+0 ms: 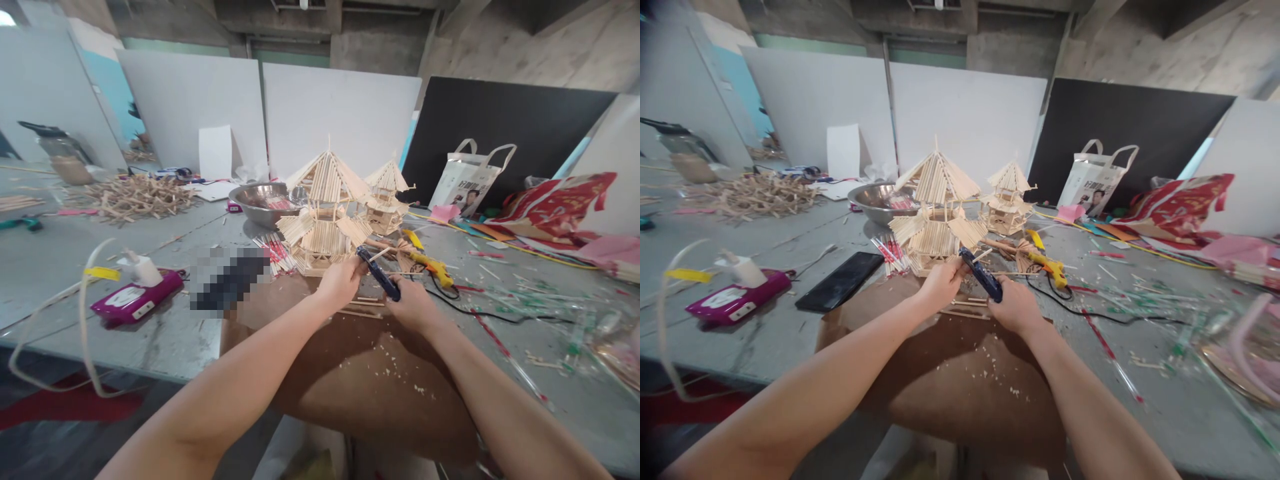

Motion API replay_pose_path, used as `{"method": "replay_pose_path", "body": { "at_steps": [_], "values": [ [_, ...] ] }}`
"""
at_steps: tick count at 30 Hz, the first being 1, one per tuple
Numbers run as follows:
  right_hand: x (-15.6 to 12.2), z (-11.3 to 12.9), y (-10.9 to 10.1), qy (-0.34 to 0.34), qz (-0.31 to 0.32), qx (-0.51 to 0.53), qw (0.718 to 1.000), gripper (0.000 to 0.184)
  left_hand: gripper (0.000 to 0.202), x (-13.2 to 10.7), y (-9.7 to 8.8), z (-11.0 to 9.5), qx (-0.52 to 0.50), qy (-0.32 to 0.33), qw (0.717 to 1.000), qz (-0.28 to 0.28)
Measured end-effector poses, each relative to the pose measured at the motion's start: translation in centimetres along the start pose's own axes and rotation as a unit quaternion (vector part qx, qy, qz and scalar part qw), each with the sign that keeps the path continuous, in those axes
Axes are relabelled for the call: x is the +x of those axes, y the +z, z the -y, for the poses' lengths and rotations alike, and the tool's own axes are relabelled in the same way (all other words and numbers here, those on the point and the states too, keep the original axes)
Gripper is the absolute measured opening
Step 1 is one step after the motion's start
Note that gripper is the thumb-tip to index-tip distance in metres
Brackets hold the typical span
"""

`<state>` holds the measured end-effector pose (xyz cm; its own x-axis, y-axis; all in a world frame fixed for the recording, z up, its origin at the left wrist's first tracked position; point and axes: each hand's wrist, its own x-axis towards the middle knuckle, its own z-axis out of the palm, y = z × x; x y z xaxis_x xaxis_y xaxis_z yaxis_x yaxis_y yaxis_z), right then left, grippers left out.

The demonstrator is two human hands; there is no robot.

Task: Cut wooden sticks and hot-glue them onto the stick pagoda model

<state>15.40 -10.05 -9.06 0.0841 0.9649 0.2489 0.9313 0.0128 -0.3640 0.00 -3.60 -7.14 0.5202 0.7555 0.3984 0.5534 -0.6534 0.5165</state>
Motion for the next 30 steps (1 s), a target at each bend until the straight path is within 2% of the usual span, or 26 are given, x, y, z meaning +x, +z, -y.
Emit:
{"method": "replay_pose_path", "body": {
  "at_steps": [6, 9, 13, 18, 25, 30],
  "values": [
    [0.3, -0.5, 0.2, 0.01, -0.005, 0.032, 0.999, 0.032, 0.035, -0.1, 0.3, -0.1, 0.04, -0.007, 0.999, -0.011],
    [0.3, -0.7, 0.2, 0.007, -0.01, 0.036, 0.999, 0.035, 0.034, 0.0, 0.3, 0.1, 0.022, 0.001, 1.0, -0.007],
    [0.3, -0.9, 0.2, 0.0, -0.008, 0.032, 0.999, 0.037, 0.032, 0.3, 0.0, 0.5, -0.059, 0.039, 0.997, 0.029],
    [0.3, -1.1, 0.2, -0.019, -0.01, 0.021, 1.0, 0.038, 0.026, 0.7, -0.8, 0.4, -0.178, 0.063, 0.98, 0.066],
    [0.4, -1.5, 0.3, -0.04, -0.017, 0.046, 0.998, 0.041, 0.022, 0.7, -0.6, 0.3, -0.273, 0.015, 0.956, 0.107],
    [0.4, -1.6, 0.1, -0.057, -0.02, 0.075, 0.995, 0.046, 0.027, 0.5, -0.5, 0.4, -0.372, -0.036, 0.914, 0.158]
  ]
}}
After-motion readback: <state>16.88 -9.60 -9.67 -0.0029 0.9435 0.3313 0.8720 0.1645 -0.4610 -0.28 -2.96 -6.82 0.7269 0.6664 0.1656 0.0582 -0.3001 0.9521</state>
